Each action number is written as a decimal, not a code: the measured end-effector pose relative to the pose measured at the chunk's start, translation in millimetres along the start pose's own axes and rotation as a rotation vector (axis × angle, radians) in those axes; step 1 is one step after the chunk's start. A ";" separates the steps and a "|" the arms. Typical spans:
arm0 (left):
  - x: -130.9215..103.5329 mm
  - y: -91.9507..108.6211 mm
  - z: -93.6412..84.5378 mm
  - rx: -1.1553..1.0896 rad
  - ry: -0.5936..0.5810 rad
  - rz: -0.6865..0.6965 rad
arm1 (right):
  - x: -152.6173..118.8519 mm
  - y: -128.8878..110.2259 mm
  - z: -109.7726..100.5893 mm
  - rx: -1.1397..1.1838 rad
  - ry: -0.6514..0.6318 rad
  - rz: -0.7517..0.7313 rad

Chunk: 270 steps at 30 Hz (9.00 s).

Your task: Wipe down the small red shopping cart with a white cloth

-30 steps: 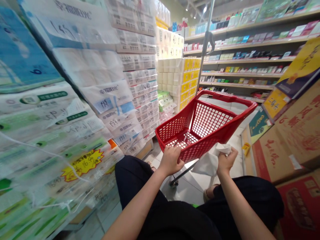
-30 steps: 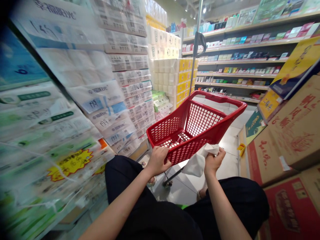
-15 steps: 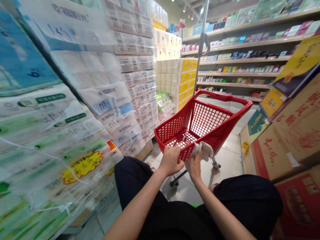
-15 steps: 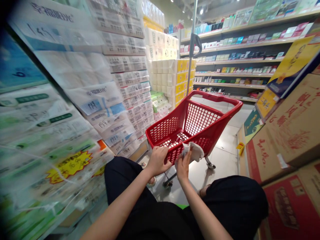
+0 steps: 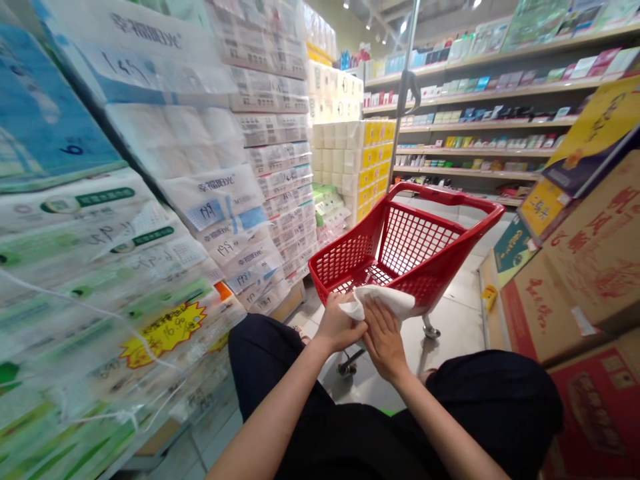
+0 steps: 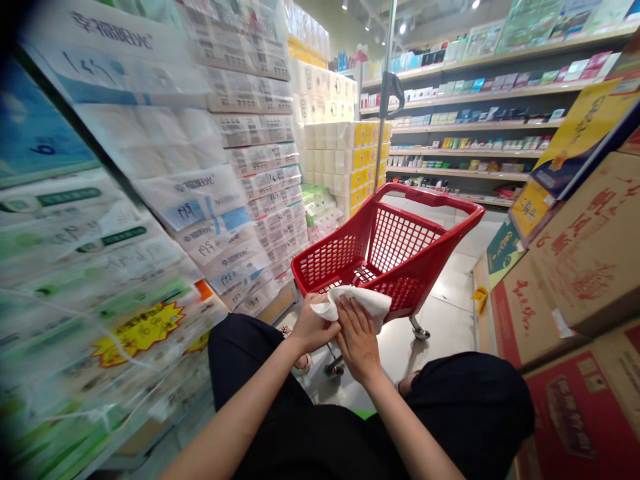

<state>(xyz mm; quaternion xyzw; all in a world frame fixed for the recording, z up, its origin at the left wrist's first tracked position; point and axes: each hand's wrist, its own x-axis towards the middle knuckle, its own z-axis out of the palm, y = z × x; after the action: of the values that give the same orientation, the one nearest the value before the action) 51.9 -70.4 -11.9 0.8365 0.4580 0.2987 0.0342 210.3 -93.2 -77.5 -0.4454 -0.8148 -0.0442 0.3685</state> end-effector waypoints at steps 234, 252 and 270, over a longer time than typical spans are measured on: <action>87.4 -73.8 5.2 -0.038 -0.143 0.316 | 29.1 87.6 -67.0 -0.270 0.018 0.150; 15.8 17.2 38.6 0.056 0.029 0.200 | 34.1 85.5 -56.4 -0.358 0.095 0.158; 96.8 -69.6 3.2 -0.086 -0.108 0.218 | 29.3 88.5 -51.0 -0.315 0.122 0.082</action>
<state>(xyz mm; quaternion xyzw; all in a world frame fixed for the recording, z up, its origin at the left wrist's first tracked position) 40.5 46.7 7.8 0.8939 0.3487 0.2747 0.0620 296.4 -40.2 -44.5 -0.5270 -0.7549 -0.1835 0.3446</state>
